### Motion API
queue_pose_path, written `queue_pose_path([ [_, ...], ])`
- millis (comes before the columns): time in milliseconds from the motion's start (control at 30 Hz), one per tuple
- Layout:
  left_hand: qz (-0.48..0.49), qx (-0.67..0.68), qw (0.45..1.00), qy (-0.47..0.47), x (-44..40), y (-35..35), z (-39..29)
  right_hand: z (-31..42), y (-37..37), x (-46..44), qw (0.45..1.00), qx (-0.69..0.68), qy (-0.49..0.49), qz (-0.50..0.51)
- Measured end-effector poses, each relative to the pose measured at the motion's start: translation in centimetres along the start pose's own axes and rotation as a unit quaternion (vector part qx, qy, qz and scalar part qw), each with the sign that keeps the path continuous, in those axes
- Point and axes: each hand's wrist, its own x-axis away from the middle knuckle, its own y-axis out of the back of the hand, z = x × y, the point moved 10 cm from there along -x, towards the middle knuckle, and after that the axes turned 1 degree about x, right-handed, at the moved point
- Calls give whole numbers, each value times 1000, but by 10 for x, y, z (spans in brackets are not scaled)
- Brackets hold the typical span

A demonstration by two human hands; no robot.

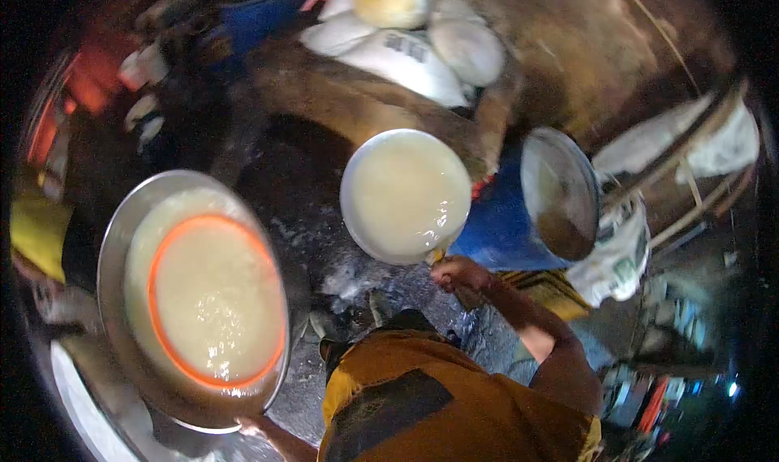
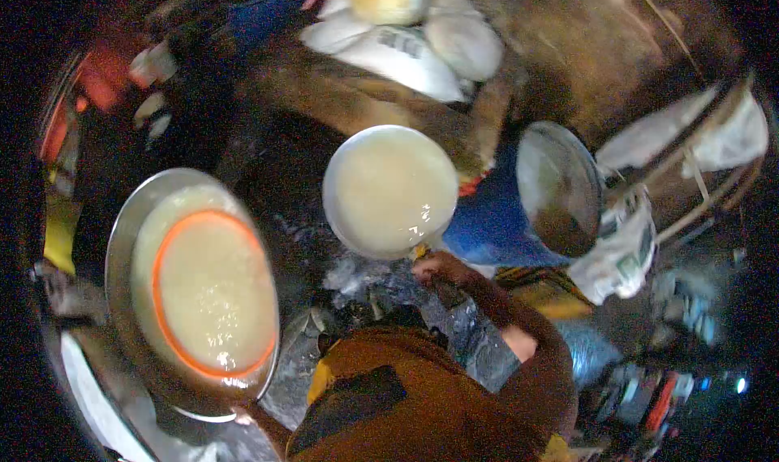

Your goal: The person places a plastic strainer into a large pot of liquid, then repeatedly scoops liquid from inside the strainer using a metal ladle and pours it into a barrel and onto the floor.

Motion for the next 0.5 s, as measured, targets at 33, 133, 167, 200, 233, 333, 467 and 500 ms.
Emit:
queue_pose_path([
  [33, -2, 23, 1000, -1, 4, 1, -7, 18, 32, 22, 994, 19, 91, -49],
  [133, -3, 51, 999, -15, 10, 0, -27, -7, 159, 36, 989, -62, 136, -22],
  [167, -2, 57, 998, -20, 11, -1, -31, 11, 163, 45, 974, -151, 163, 37],
  [200, -5, 60, 998, -28, 18, 4, -43, 30, 165, 55, 949, -239, 178, 100],
  [233, -4, 63, 997, -33, 21, 4, -48, 50, 164, 63, 916, -324, 185, 147],
  [333, -1, 70, 997, -45, 29, 6, -60, 56, 207, 60, 746, -649, 62, 137],
  [467, 0, 84, 995, -53, 37, 3, -71, 131, 179, 60, 798, -565, 180, 108],
  [500, 0, 89, 995, -54, 37, 4, -71, 144, 149, 56, 806, -549, 170, 141],
])
